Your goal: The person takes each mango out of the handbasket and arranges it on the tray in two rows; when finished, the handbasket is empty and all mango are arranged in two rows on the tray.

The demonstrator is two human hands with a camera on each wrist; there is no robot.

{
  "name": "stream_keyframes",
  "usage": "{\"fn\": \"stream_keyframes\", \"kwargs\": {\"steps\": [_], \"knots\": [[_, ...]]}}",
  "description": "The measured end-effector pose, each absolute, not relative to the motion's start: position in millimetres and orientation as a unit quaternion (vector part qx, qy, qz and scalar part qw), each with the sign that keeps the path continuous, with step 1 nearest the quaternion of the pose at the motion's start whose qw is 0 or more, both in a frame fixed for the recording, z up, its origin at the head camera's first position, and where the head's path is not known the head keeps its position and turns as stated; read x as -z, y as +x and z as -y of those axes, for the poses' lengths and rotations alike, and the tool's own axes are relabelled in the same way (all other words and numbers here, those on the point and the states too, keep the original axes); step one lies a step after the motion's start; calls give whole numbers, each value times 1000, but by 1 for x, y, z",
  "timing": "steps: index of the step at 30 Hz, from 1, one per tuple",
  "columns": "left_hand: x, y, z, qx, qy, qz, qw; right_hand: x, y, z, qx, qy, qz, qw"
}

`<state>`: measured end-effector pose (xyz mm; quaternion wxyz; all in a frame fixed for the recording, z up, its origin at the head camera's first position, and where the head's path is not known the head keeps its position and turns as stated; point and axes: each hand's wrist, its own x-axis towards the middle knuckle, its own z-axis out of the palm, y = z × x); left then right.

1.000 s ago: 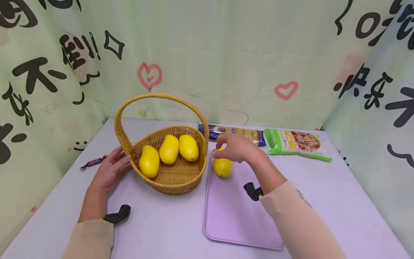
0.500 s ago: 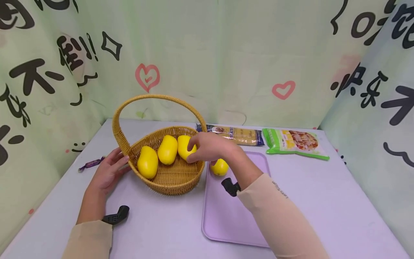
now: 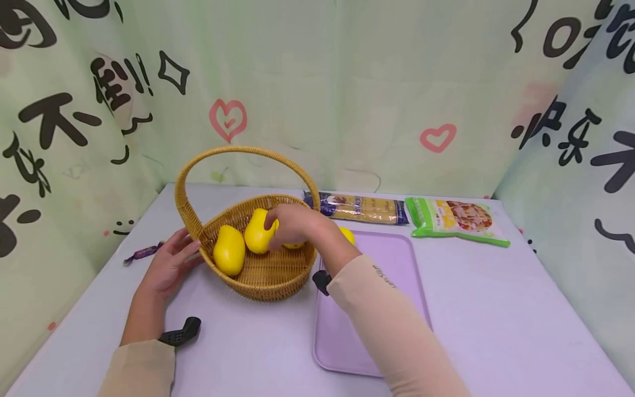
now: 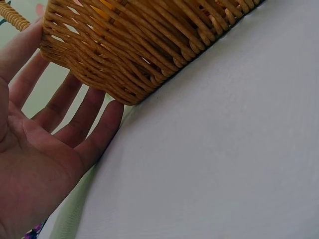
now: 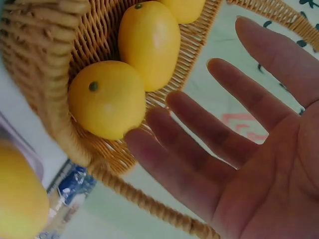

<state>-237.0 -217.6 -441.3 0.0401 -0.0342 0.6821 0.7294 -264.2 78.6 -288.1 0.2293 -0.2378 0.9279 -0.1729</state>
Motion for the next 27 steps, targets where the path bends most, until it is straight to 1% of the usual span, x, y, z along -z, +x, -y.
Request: {"fn": "stream_keyframes", "kwargs": {"steps": [4, 11, 21, 27], "knots": [[442, -237, 218, -728, -40, -683, 43, 295, -274, -70, 190, -213, -930, 232], [444, -238, 219, -728, -38, -684, 39, 303, -290, -59, 215, -135, -937, 242], [442, -237, 217, -724, -30, -688, 35, 317, -302, -55, 218, -95, -943, 233], [443, -238, 219, -725, -31, -687, 31, 319, -306, -58, 204, -77, -942, 254]]}}
